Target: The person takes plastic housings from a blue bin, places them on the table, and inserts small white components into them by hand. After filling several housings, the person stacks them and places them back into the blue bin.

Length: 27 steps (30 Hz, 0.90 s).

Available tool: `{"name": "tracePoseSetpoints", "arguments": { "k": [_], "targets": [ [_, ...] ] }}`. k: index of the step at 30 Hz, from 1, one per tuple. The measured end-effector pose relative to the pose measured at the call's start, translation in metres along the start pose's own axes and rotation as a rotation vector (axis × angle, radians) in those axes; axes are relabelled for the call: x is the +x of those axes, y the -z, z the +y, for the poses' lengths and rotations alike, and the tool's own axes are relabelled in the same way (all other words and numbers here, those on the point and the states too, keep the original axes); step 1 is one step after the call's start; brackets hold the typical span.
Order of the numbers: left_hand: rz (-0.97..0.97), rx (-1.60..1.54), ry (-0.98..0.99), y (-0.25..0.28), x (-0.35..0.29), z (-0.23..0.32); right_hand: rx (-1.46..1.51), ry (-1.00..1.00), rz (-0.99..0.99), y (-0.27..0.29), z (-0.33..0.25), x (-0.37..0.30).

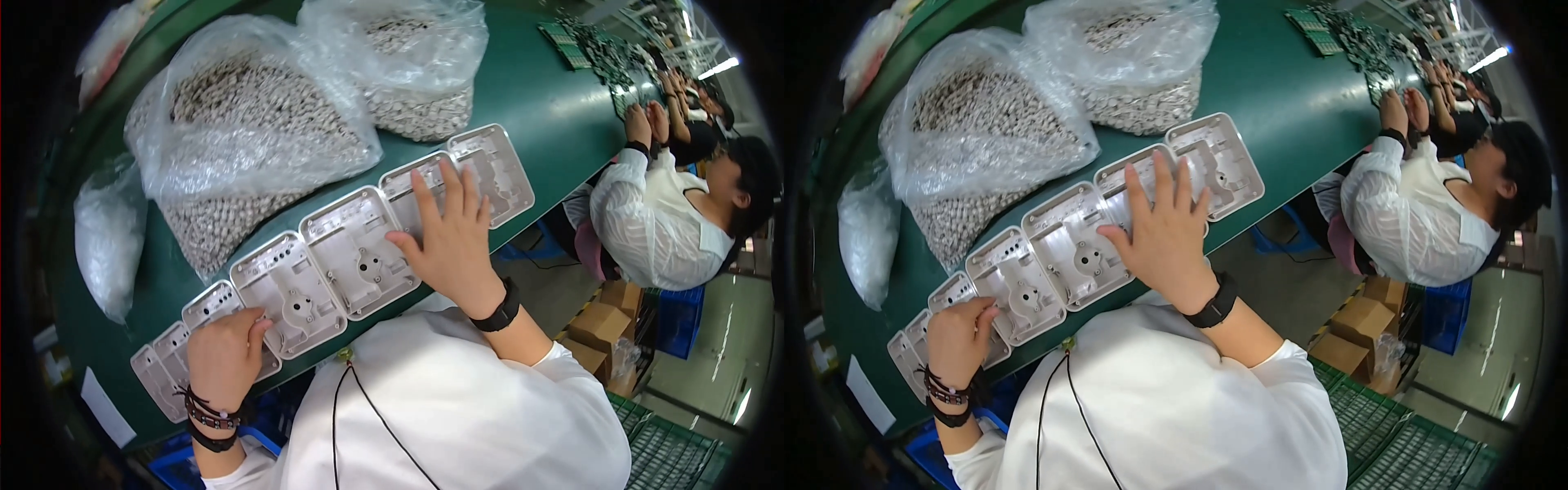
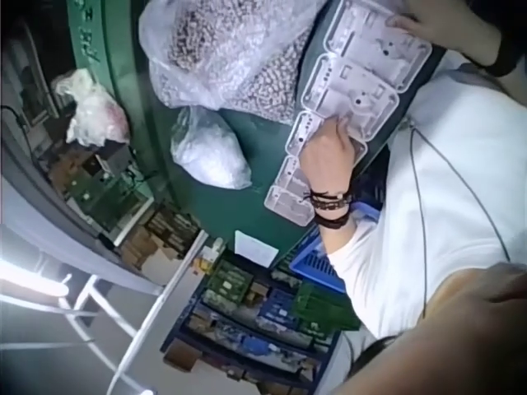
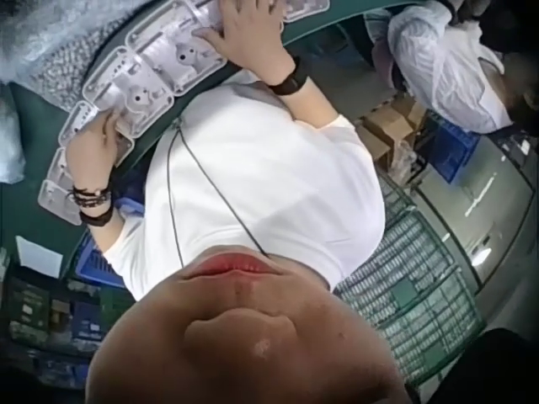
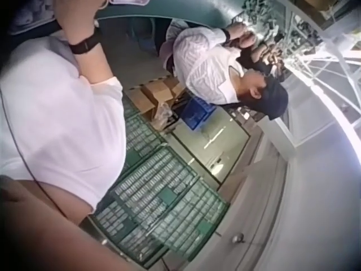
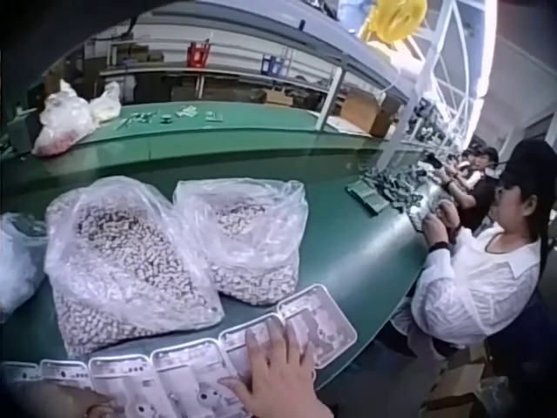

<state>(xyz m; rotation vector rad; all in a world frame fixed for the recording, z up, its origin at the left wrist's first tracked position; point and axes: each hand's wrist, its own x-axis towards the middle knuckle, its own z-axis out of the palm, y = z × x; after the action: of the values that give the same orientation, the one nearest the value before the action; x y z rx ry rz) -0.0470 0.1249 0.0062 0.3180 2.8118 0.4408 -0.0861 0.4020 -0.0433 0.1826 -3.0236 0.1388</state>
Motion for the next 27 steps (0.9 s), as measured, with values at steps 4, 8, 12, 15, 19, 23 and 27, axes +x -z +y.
{"name": "tracePoseSetpoints", "arguments": {
  "k": [4,8,12,15,19,23,27],
  "targets": [
    [0.014,-0.002,0.002,0.000,-0.003,0.000,0.084,0.062,-0.024,0.003,0.000,-0.001],
    [0.001,-0.005,0.018,0.003,-0.001,0.001,0.128,0.076,-0.001,0.002,0.010,0.002],
    [-0.011,-0.097,0.030,0.015,0.001,0.004,0.064,0.048,-0.038,0.006,0.055,0.016],
    [0.101,-0.213,0.066,0.028,0.001,-0.005,0.011,0.038,-0.013,0.003,0.115,0.035],
    [0.357,-0.227,0.199,0.048,-0.007,-0.023,0.065,0.069,-0.031,-0.001,0.205,0.076],
    [0.600,-0.124,0.375,0.067,-0.039,-0.035,0.207,0.192,-0.067,-0.005,0.286,0.124],
    [0.636,-0.141,0.726,0.075,-0.079,-0.064,0.180,0.215,-0.029,-0.029,0.332,0.174]
  ]
}}
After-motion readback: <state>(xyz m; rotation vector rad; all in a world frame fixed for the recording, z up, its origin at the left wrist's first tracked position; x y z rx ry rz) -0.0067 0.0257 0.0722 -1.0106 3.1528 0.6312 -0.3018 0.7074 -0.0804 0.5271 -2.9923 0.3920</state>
